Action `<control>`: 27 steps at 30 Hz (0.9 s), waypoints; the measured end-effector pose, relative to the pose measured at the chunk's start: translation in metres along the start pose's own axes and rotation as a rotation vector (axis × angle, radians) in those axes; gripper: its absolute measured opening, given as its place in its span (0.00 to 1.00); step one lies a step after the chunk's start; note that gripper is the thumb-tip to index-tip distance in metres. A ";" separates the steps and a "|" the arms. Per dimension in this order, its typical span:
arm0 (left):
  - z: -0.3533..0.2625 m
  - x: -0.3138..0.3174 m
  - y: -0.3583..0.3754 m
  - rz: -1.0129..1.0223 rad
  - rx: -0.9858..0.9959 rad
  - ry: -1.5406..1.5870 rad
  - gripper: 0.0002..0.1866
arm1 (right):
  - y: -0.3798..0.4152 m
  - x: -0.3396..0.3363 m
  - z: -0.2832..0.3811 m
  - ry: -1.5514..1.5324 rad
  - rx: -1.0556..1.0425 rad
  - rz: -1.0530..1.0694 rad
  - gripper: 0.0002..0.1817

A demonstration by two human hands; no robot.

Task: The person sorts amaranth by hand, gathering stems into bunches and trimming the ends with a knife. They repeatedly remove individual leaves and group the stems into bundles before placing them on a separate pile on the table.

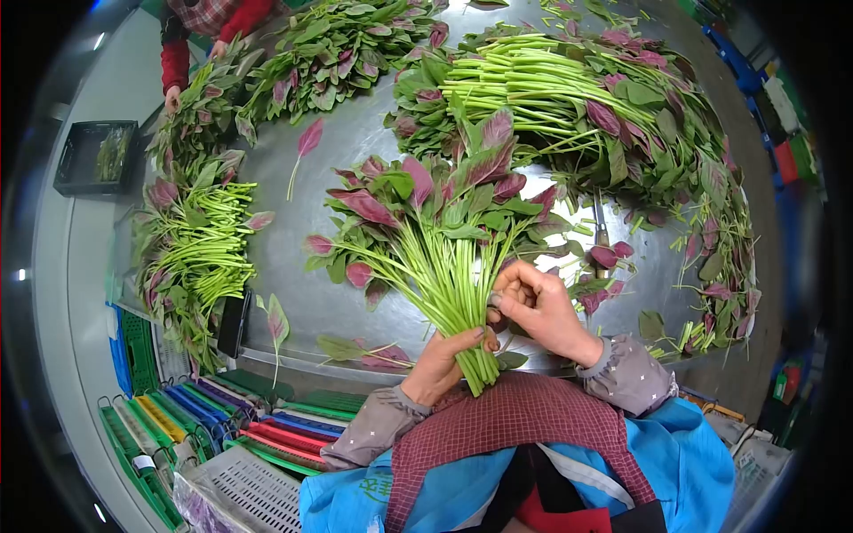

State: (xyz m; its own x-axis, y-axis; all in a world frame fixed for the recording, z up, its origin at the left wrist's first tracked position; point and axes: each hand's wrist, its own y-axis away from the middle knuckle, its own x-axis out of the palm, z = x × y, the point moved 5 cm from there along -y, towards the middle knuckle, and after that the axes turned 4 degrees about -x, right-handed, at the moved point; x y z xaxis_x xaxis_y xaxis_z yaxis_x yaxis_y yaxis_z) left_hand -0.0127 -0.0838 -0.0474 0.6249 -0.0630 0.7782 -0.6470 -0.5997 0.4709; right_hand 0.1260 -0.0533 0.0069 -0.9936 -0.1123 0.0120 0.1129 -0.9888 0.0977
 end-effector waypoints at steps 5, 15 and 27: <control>0.002 0.007 0.002 0.028 -0.029 -0.060 0.17 | -0.027 -0.008 0.045 0.502 -0.291 -0.123 0.13; 0.005 0.006 0.004 0.042 -0.029 -0.055 0.17 | -0.056 -0.023 0.041 0.849 -0.370 -0.087 0.09; 0.004 0.007 -0.001 0.031 0.026 -0.039 0.16 | -0.035 -0.037 0.030 0.467 -0.272 -0.233 0.06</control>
State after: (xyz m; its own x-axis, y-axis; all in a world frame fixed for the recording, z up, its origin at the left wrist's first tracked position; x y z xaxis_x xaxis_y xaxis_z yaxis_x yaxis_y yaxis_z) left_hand -0.0060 -0.0869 -0.0442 0.6214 -0.1131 0.7753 -0.6555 -0.6170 0.4354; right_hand 0.1591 -0.0114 0.0326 -0.8944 0.1402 -0.4247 -0.0512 -0.9754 -0.2143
